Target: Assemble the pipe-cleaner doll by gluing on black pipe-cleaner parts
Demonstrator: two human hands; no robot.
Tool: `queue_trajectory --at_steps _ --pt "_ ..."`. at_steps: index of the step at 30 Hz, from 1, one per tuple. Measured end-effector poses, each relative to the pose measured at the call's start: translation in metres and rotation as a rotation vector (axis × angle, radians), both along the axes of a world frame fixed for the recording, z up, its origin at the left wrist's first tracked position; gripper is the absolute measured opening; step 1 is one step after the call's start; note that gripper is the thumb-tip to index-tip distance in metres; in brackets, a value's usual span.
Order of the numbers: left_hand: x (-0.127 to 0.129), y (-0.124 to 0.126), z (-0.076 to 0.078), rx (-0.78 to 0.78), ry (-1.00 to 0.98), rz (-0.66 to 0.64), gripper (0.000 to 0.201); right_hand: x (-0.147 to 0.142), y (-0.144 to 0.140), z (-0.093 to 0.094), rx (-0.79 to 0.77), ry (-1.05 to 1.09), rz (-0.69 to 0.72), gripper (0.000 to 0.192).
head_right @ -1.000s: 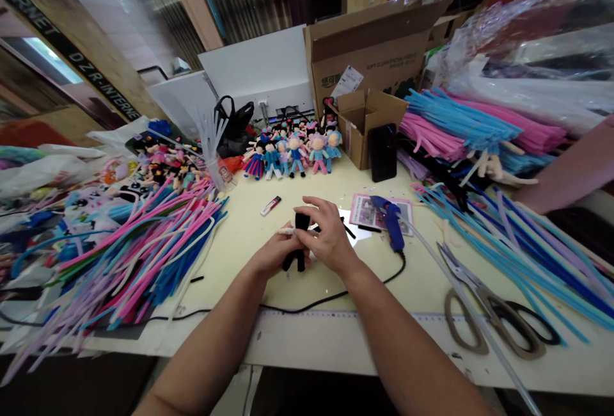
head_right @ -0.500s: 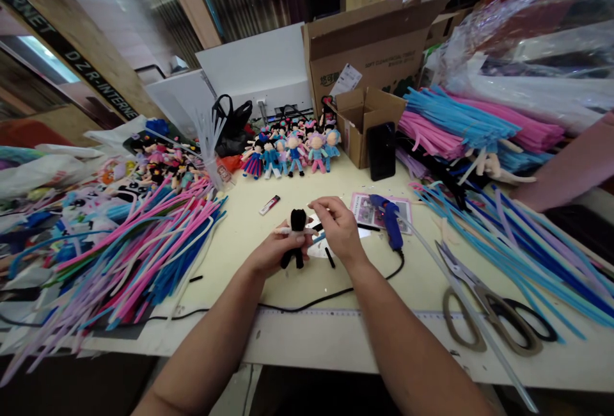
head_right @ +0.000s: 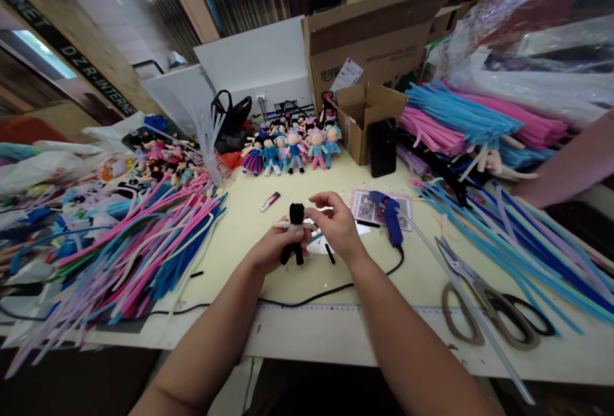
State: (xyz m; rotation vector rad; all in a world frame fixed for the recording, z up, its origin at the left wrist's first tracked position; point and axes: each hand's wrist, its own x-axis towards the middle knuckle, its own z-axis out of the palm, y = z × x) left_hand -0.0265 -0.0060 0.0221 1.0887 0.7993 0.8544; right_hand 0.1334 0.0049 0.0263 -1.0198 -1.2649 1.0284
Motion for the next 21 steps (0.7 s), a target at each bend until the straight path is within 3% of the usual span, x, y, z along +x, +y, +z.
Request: queue_trajectory --at_steps 4,8,18,21 --pt "0.0017 -0.0003 0.0005 -0.012 0.043 0.022 0.04 -0.0084 -0.0073 0.0012 0.214 -0.252 0.017 0.053" --pt "0.0025 -0.0001 -0.0004 -0.051 0.075 0.02 0.039 -0.0116 -0.0082 -0.0025 0.291 -0.345 0.028 0.045" --pt "0.0013 0.0006 -0.0035 -0.037 0.109 -0.008 0.035 -0.0097 -0.0053 -0.0049 0.296 -0.35 0.055 0.034" --pt "0.0006 0.0017 -0.004 -0.03 0.076 -0.003 0.038 -0.0067 -0.0014 -0.0058 0.212 -0.261 0.091 0.043"
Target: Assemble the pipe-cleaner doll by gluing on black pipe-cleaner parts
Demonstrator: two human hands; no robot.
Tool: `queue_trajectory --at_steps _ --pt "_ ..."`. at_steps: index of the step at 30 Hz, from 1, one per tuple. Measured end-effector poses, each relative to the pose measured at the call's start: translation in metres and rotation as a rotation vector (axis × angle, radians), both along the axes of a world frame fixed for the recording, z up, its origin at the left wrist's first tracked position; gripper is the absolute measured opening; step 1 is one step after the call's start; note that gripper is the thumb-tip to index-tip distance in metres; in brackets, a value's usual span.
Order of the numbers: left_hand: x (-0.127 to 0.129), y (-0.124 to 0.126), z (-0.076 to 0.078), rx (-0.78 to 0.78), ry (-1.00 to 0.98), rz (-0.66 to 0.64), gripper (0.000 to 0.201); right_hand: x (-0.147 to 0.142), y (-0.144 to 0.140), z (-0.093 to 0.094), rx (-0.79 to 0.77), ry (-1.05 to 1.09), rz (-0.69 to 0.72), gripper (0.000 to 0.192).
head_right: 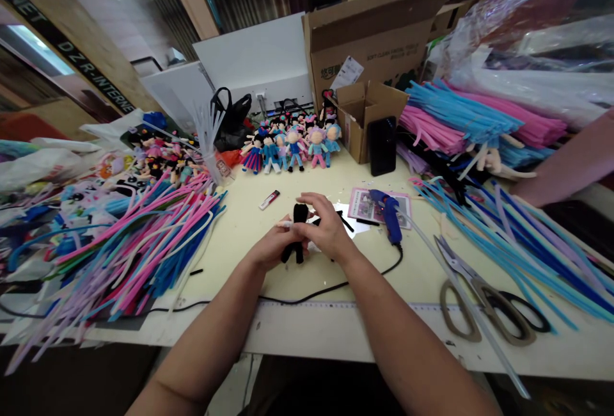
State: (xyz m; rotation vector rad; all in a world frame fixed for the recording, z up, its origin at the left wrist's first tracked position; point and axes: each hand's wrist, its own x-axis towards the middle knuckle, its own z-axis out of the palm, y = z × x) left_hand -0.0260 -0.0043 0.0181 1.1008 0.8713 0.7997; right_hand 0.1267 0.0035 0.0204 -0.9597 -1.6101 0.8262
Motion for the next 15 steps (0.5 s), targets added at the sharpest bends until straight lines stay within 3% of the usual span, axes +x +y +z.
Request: queue_trajectory --at_steps 2,6,10,12,15 --pt "-0.001 0.001 0.001 0.008 -0.044 0.02 0.039 0.005 0.005 -0.001 -0.085 0.117 -0.033 0.044" --pt "-0.005 0.003 0.007 -0.005 -0.108 0.053 0.039 0.019 0.017 -0.004 -0.229 0.366 -0.217 0.026" --pt "-0.007 0.003 0.011 0.004 -0.139 0.061 0.044 0.022 0.017 -0.001 -0.314 0.363 -0.244 0.022" --pt "-0.007 0.002 0.01 0.016 -0.142 0.044 0.046 0.019 0.011 0.003 -0.244 0.253 -0.226 0.022" --pt "-0.005 0.001 0.006 0.03 -0.112 0.018 0.049 0.01 0.0 0.01 -0.009 0.051 -0.163 0.033"
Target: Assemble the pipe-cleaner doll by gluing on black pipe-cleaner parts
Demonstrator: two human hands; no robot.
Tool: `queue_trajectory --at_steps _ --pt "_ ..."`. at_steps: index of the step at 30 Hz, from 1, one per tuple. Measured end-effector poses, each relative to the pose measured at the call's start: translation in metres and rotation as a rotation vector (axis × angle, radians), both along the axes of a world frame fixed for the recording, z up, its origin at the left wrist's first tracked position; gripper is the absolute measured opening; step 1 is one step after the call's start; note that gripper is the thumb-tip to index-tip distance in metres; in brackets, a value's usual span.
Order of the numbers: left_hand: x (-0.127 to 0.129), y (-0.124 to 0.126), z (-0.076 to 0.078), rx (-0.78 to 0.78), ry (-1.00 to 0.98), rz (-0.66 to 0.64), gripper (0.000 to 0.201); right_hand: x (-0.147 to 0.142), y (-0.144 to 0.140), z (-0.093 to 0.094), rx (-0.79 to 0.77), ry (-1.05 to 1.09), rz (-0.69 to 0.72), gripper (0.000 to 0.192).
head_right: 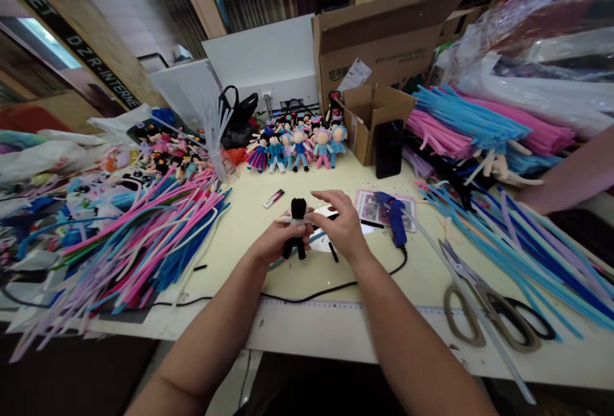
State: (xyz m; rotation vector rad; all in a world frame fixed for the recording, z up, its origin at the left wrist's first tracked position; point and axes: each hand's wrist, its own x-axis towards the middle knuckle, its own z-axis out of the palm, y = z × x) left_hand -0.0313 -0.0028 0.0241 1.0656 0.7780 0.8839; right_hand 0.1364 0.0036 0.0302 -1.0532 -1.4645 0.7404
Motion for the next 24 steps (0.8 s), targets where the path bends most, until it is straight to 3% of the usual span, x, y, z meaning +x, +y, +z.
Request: queue_trajectory --at_steps 3,7,10,14,17,24 --pt "0.003 -0.002 -0.004 0.011 0.067 -0.019 0.05 -0.008 -0.008 0.002 0.155 -0.174 0.036 0.045" --pt "0.007 -0.003 -0.005 0.0 0.096 -0.039 0.044 -0.009 -0.008 -0.001 0.182 -0.23 0.069 0.032" --pt "0.006 -0.001 -0.003 -0.024 0.058 -0.008 0.041 0.001 0.0 0.0 0.104 -0.145 0.093 0.035" --pt "0.001 0.004 -0.001 -0.055 -0.003 0.066 0.043 0.02 0.012 0.0 -0.081 0.122 -0.082 0.03" --pt "-0.001 0.006 0.0 -0.067 -0.045 0.086 0.041 0.024 0.015 -0.001 -0.198 0.184 -0.136 0.026" --pt "-0.008 0.01 0.002 0.003 -0.149 0.076 0.034 0.017 -0.007 0.007 -0.272 -0.355 0.079 0.035"
